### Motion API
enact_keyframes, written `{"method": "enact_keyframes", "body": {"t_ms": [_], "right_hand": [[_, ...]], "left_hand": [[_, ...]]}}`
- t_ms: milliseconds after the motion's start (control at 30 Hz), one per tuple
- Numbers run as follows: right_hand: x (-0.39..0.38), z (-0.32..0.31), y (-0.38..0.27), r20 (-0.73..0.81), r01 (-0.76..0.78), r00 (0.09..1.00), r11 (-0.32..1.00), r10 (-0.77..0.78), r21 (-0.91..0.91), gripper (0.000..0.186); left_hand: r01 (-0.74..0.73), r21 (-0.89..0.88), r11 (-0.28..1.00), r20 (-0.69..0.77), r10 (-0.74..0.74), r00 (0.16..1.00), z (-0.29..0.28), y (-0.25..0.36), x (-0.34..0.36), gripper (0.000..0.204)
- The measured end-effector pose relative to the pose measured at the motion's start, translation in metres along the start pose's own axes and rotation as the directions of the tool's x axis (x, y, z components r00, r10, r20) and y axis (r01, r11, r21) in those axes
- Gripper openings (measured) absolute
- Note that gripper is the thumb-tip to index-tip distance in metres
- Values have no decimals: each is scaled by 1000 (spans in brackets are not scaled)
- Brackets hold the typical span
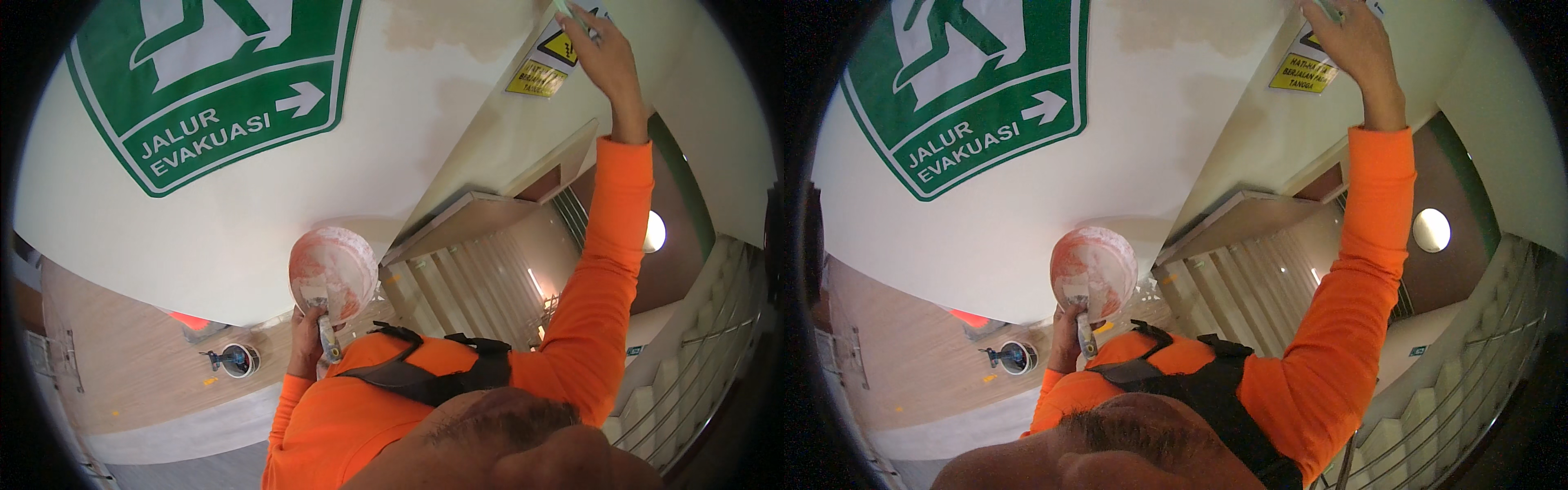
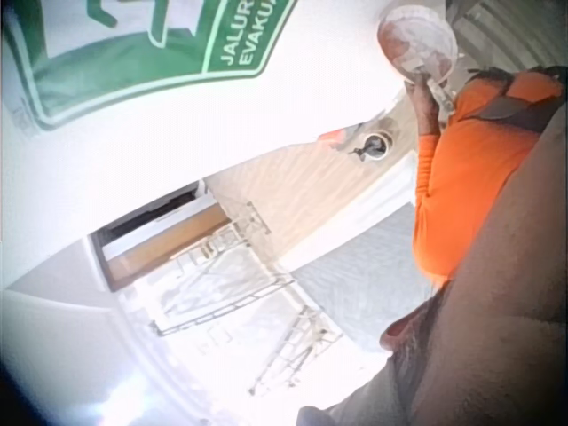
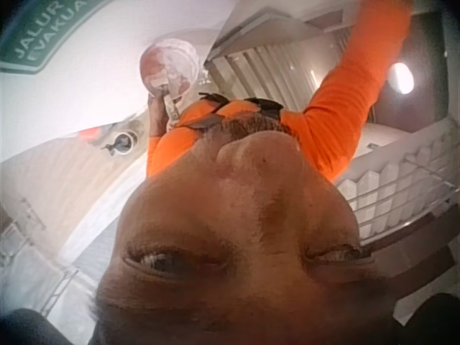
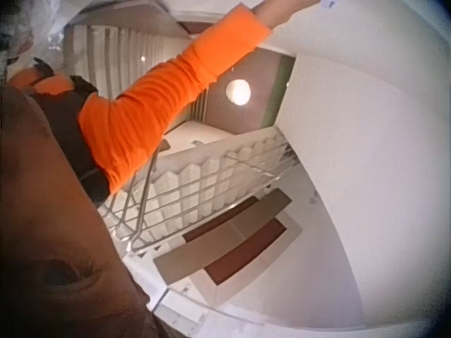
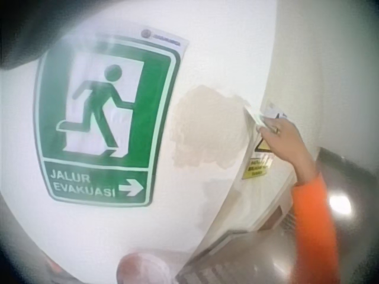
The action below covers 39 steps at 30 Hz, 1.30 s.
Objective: The person applies a white compound to a wall section near an evacuation sign using a small green trowel and a bucket. They repeatedly scoop compound and smooth it onto the wall surface.
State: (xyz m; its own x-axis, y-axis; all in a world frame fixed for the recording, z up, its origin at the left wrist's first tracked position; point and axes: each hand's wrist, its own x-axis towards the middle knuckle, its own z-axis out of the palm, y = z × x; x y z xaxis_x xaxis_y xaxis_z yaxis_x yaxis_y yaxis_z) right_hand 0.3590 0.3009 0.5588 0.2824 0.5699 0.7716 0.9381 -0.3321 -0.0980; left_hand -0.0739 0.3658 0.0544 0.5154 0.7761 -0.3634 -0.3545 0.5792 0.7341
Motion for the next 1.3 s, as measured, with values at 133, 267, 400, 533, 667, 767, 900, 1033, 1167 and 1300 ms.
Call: {"method": "enact_keyframes", "body": {"t_ms": [133,267,400,533,667,767,900,1033,1167,1300], "right_hand": [[0,-2,-41,-20,46,999,996,-45,77,54],[-13,18,-20,92,-64,994,998,61,30,58],[-61,55,-30,130,-86,989,994,77,61,60],[-81,73,-29,45,51,998,998,-52,35,64],[-42,38,-28,-32,-49,998,994,53,99,62],[-12,14,-55,-81,-24,996,991,35,130,56],[-14,2,-97,74,-116,992,964,102,237,45],[-25,29,-54,7,-74,997,995,73,60,60],[-73,64,-66,39,3,999,996,-6,88,60],[-86,74,-62,38,43,998,998,-45,53,57]], "left_hand": [[-9,-27,1000,-2,8,1000,0,-3,0,51],[-10,4,1000,-12,10,1000,1,6,-3,52],[-6,-1,1000,-20,6,1000,-16,8,0,54],[12,1,1000,-13,-12,1000,-16,19,-7,57],[23,7,1000,14,-24,1000,-22,23,-5,57],[26,6,1000,8,-26,1000,-23,27,-10,56],[24,-13,1000,22,-24,999,-35,19,-11,55],[19,16,1000,16,-19,1000,-29,28,-16,54],[-1,13,1000,14,1,1000,-39,28,-15,54],[13,9,1000,28,-14,1000,-38,35,-18,55]]}}
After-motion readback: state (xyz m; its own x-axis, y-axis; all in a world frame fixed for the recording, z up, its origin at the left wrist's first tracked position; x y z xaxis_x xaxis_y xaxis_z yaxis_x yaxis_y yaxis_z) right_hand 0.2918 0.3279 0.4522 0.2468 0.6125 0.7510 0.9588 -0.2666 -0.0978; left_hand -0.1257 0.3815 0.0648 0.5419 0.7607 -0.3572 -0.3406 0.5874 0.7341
